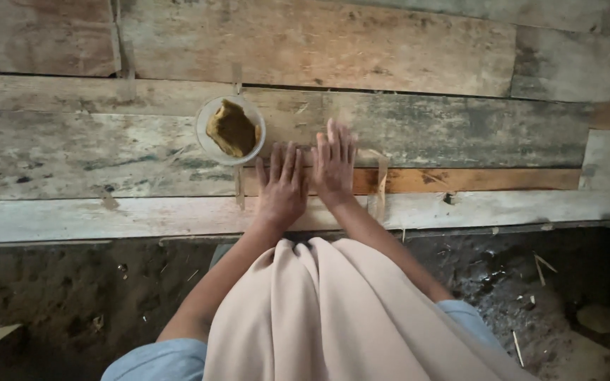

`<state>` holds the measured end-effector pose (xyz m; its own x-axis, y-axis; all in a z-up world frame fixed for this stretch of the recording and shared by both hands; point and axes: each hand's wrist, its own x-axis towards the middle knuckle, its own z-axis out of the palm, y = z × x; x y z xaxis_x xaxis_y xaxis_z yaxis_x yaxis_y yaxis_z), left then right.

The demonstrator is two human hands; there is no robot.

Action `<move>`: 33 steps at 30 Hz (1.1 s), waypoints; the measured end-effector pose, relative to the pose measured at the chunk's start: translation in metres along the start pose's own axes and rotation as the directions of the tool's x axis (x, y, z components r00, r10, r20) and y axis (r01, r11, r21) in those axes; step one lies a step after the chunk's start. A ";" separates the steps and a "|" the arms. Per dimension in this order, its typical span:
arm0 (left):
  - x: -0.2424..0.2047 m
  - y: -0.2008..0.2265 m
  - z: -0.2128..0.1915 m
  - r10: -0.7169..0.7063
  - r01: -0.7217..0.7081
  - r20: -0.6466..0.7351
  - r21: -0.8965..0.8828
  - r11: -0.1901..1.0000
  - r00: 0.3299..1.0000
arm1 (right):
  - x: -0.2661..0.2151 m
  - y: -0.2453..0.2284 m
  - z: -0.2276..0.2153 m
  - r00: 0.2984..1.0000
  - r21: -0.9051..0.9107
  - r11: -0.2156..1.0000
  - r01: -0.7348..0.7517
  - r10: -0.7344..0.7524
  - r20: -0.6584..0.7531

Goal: Applying adhesive to thin wood veneer strips and bonding them to the edges of wooden planks.

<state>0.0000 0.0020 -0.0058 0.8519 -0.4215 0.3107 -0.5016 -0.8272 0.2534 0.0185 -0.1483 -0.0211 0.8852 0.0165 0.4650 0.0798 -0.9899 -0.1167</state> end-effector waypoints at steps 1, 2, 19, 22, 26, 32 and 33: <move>0.001 0.001 0.001 0.001 -0.001 0.001 -0.004 1.000 1.000 | -0.003 -0.001 -0.003 1.000 -0.004 1.000 -0.001 0.001 0.003; 0.001 0.001 0.002 0.002 -0.002 -0.012 -0.001 1.000 1.000 | -0.006 -0.003 -0.005 1.000 -0.025 0.999 0.026 -0.026 -0.016; 0.002 0.000 0.000 -0.009 0.011 -0.087 0.018 1.000 0.996 | -0.024 -0.014 -0.022 0.998 -0.072 0.996 0.049 -0.051 -0.033; 0.003 0.000 -0.001 -0.026 0.026 -0.086 0.002 1.000 0.996 | -0.020 -0.016 -0.022 0.998 -0.034 0.998 0.053 -0.054 -0.024; 0.003 0.002 0.004 -0.022 0.022 -0.073 -0.009 1.000 0.997 | -0.020 -0.010 -0.020 0.998 -0.033 0.998 0.057 -0.058 -0.012; 0.000 0.000 0.001 -0.017 0.016 -0.054 -0.012 1.000 0.998 | -0.020 -0.007 -0.018 0.999 0.042 0.998 -0.046 0.045 0.032; -0.002 0.000 0.004 -0.020 0.020 -0.055 -0.002 1.000 0.998 | -0.020 -0.008 -0.020 0.997 0.049 0.997 -0.060 0.057 0.047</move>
<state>-0.0009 0.0011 -0.0096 0.8524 -0.3838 0.3552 -0.4847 -0.8348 0.2612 -0.0087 -0.1434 -0.0118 0.9087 -0.0338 0.4161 0.0491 -0.9812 -0.1869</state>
